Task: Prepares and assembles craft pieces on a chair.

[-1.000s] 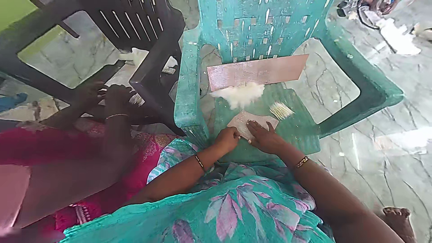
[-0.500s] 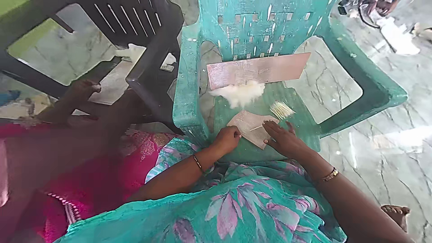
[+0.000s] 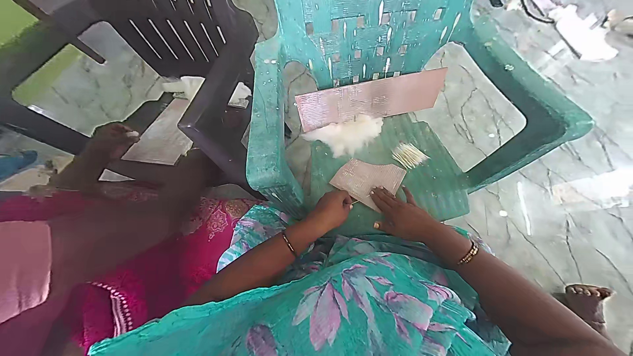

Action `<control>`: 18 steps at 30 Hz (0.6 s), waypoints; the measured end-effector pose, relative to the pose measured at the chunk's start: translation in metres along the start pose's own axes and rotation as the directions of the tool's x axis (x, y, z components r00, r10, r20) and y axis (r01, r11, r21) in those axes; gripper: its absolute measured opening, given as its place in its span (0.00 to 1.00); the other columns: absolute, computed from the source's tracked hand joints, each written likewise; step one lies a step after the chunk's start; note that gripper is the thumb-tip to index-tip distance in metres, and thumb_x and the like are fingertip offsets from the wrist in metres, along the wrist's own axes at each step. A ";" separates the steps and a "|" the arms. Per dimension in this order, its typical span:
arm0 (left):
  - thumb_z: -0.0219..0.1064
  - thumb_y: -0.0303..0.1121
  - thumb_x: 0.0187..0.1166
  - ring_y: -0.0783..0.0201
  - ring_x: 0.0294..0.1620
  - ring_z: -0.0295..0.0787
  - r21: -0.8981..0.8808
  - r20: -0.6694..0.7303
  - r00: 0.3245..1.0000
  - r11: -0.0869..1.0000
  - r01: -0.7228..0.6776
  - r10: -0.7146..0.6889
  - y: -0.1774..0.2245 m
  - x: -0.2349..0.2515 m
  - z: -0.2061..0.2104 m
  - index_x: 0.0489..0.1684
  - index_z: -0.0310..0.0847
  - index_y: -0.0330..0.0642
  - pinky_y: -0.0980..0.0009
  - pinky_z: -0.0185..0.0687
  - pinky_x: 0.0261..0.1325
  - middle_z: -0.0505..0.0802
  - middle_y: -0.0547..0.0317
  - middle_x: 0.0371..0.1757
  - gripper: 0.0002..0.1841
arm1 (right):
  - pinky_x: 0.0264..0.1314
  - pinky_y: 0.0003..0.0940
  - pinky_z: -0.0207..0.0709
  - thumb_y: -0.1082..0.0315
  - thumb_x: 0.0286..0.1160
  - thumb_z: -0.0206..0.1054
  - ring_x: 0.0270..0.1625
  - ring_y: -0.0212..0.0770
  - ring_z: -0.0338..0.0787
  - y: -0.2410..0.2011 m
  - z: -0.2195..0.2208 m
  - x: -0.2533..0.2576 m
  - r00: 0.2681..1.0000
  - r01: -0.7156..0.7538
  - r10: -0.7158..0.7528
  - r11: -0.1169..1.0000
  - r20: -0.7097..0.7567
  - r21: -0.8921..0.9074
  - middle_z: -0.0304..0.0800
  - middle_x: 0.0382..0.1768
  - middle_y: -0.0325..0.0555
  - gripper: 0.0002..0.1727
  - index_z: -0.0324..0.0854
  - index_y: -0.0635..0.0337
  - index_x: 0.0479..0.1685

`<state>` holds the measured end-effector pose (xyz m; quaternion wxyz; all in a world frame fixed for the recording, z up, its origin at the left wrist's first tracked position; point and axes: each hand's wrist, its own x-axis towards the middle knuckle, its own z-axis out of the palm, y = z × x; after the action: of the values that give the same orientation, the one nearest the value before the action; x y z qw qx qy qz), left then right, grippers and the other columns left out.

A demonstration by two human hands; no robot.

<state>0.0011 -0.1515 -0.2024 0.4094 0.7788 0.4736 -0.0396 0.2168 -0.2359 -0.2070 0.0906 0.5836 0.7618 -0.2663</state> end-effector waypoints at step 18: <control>0.59 0.32 0.90 0.50 0.56 0.88 0.024 0.026 0.991 0.991 -0.129 0.128 0.023 -0.028 0.011 0.55 0.86 0.33 0.51 0.81 0.66 0.90 0.43 0.53 0.13 | 0.71 0.72 0.68 0.69 0.77 0.69 0.74 0.63 0.82 0.014 0.023 -0.018 0.688 0.104 -0.088 0.994 -0.720 -0.023 0.93 0.57 0.52 0.08 0.93 0.56 0.46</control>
<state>0.0069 -0.1835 -0.1829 0.4070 0.8123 0.4168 -0.0285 0.2309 -0.2605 -0.2227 -0.2347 0.6014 0.7632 -0.0283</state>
